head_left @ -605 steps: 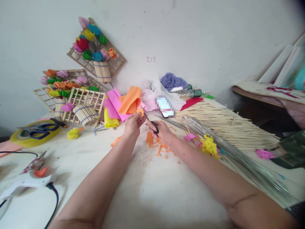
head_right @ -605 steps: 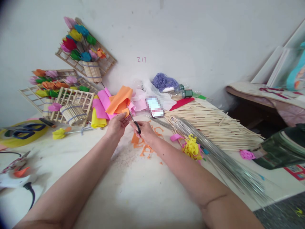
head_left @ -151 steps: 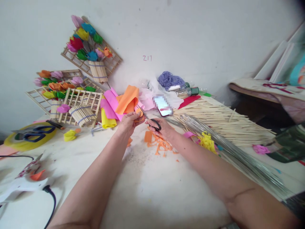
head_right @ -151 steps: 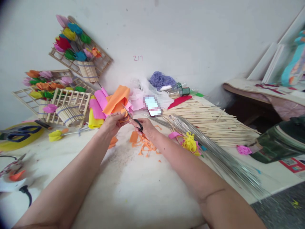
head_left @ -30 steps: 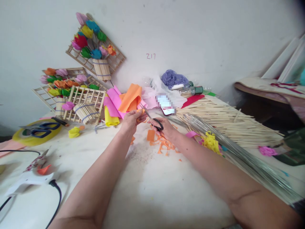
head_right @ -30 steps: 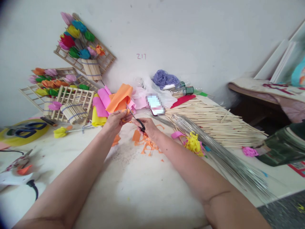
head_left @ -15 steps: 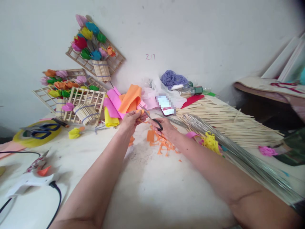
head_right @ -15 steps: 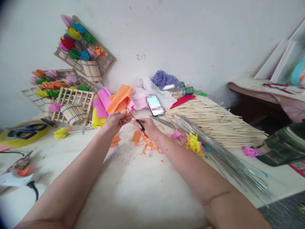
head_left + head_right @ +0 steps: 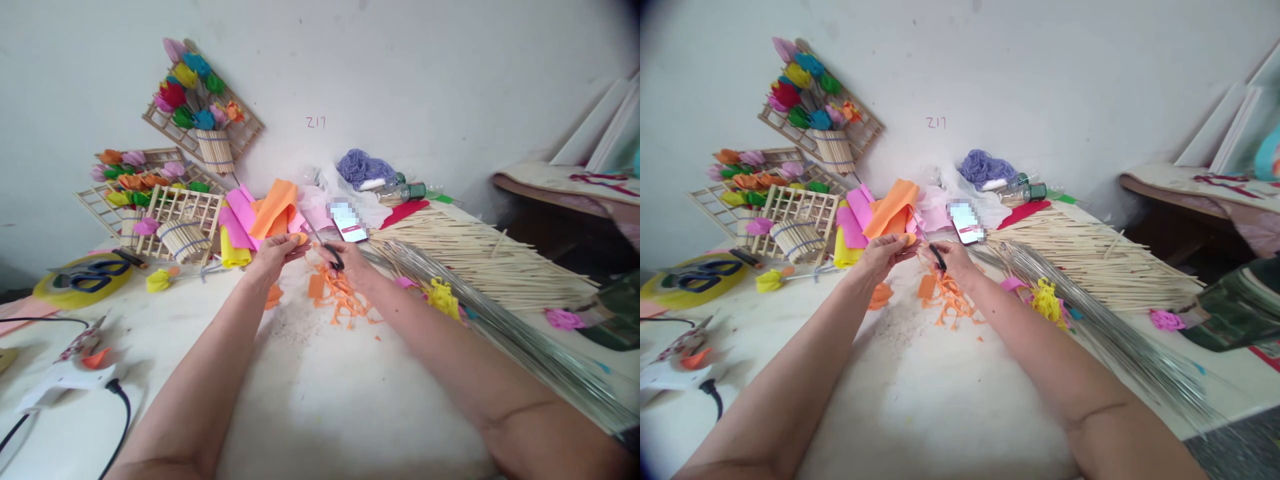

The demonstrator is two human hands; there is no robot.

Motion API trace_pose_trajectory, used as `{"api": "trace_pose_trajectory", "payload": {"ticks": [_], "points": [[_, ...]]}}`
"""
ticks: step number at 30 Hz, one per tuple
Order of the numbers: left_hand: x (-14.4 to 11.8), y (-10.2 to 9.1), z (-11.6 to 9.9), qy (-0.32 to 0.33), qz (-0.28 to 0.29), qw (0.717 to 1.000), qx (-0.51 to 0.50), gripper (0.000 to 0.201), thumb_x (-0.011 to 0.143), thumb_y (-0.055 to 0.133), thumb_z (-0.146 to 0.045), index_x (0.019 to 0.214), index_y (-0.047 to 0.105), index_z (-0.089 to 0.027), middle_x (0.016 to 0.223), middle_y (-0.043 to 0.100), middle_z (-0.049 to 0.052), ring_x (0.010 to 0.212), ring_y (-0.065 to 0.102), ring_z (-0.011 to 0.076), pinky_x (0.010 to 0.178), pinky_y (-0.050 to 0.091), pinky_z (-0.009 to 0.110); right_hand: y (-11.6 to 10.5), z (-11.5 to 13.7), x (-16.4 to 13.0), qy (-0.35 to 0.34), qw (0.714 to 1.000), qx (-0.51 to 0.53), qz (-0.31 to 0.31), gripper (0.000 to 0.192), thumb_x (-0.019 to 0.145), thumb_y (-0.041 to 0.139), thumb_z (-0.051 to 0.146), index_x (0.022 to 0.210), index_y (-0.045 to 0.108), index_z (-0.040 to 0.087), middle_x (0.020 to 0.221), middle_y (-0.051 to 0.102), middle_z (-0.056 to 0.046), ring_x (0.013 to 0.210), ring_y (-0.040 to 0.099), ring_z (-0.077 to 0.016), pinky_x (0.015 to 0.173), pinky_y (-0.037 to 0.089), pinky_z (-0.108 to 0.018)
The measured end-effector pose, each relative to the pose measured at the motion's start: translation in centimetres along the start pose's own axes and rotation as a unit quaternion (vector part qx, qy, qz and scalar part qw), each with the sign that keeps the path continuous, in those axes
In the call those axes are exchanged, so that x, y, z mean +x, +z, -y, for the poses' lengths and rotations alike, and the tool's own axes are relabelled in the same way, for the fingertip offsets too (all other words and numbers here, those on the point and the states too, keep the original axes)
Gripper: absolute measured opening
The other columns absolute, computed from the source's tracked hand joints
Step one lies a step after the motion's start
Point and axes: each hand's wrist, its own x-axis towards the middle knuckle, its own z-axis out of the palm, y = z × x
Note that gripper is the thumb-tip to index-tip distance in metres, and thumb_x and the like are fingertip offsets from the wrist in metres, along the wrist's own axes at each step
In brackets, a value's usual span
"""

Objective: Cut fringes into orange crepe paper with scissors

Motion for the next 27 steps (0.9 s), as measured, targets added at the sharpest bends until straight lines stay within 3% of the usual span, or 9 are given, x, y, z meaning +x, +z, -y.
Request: {"api": "trace_pose_trajectory", "payload": {"ticks": [5,11,19,27], "points": [[-0.2,0.5,-0.1,0.003,-0.003,1.000,-0.009,0.035,0.060,0.091,-0.036,0.081,0.075,-0.011,0.083,0.077,0.011,0.079,0.075,0.0215,0.088,0.057,0.036,-0.4,1.2,0.3,0.004,1.000,0.005,-0.006,0.036,0.056,0.085,0.035,0.081,0.064,0.017,0.054,0.055,0.006,0.045,0.048,-0.0077,0.043,0.038,-0.021],[-0.4,0.9,0.3,-0.012,-0.009,1.000,-0.001,0.035,0.059,0.091,-0.035,0.079,0.072,-0.013,0.077,0.077,0.009,0.074,0.074,0.0191,0.082,0.058,0.033,-0.2,1.2,0.5,0.035,0.999,0.037,-0.010,0.046,0.044,0.086,0.018,0.084,0.064,0.019,0.062,0.062,0.006,0.056,0.058,-0.0112,0.058,0.048,-0.024],[-0.6,1.5,0.3,-0.006,-0.012,0.999,0.038,0.047,0.046,0.094,-0.046,0.071,0.068,-0.015,0.065,0.070,0.002,0.063,0.068,0.0144,0.073,0.054,0.028,0.1,-0.1,1.0,-0.014,0.992,0.066,-0.108,0.052,0.046,0.088,0.032,0.089,0.061,0.021,0.057,0.057,0.009,0.053,0.054,-0.0109,0.053,0.041,-0.024],[-1.3,2.7,-0.1,-0.019,-0.003,0.999,0.048,0.046,0.041,0.094,-0.046,0.065,0.068,-0.017,0.064,0.064,-0.001,0.061,0.061,0.0118,0.069,0.052,0.028,0.2,-0.2,1.2,-0.036,0.986,0.083,-0.137,0.049,0.047,0.085,0.024,0.090,0.061,0.021,0.067,0.065,0.006,0.060,0.060,-0.0115,0.061,0.050,-0.026]]}}
